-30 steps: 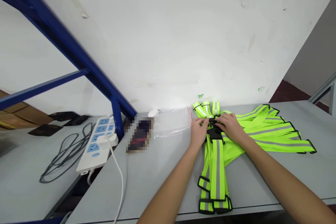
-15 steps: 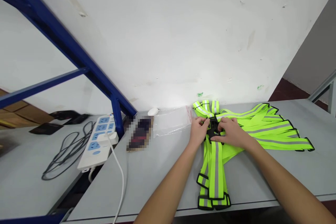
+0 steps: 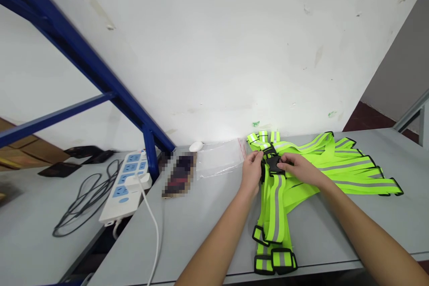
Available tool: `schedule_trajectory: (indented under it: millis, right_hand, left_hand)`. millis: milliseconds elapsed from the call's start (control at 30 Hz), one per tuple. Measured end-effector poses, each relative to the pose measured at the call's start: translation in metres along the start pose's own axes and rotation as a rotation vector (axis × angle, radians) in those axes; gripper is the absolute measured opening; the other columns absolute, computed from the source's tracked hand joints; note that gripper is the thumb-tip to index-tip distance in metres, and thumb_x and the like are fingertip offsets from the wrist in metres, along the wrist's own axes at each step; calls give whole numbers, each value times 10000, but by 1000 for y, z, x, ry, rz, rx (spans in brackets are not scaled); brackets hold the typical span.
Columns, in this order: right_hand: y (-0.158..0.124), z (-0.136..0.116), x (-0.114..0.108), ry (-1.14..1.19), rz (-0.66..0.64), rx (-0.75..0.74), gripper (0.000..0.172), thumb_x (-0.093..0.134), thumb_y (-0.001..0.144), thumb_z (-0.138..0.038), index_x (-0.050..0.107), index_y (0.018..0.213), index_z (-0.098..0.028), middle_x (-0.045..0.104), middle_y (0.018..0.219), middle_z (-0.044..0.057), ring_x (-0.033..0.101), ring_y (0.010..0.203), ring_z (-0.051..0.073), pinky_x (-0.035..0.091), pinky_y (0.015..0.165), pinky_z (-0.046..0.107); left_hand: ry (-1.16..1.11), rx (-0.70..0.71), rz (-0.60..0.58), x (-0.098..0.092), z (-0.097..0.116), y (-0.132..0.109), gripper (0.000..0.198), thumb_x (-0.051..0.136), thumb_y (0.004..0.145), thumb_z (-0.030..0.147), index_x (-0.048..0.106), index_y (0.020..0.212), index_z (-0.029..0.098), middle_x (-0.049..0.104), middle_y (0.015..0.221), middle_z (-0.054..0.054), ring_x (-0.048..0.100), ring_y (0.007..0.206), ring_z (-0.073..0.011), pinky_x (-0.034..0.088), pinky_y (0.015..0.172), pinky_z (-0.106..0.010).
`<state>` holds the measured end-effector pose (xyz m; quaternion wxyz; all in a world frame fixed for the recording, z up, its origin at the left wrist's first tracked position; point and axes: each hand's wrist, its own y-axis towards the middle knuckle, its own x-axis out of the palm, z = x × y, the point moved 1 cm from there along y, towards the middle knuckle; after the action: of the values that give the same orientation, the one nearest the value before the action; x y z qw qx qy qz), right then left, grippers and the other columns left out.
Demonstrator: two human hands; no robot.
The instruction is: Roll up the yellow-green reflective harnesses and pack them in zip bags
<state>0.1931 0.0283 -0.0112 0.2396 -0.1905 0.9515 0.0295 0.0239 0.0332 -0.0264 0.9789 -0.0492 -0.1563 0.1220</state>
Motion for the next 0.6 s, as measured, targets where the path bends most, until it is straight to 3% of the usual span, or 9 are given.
schedule_trajectory:
  millis: [233, 400, 600]
  right_hand:
    - [-1, -2, 2, 39, -73, -3, 290, 557, 833, -446, 456, 709, -204, 399, 666, -47, 355, 614, 115, 298, 571, 255]
    - [1, -1, 5, 30, -50, 17, 289, 560, 832, -428, 436, 694, -207, 378, 658, -53, 340, 610, 112, 286, 569, 254]
    - [2, 2, 9, -9, -34, 24, 265, 565, 827, -414, 463, 703, -203, 414, 658, -51, 369, 618, 117, 298, 578, 258]
  left_hand:
    - [-173, -203, -26, 2, 7, -3, 339, 787, 595, 418, 657, 753, 149, 623, 649, -4, 524, 546, -112, 360, 509, -232]
    - [-163, -185, -13, 0, 4, 0, 337, 788, 604, 424, 637, 737, 154, 598, 618, 12, 489, 532, -94, 311, 485, -219]
    - [-107, -136, -61, 2, 4, -1, 377, 760, 630, 470, 590, 757, 159, 656, 680, -11, 549, 569, -110, 391, 546, -229]
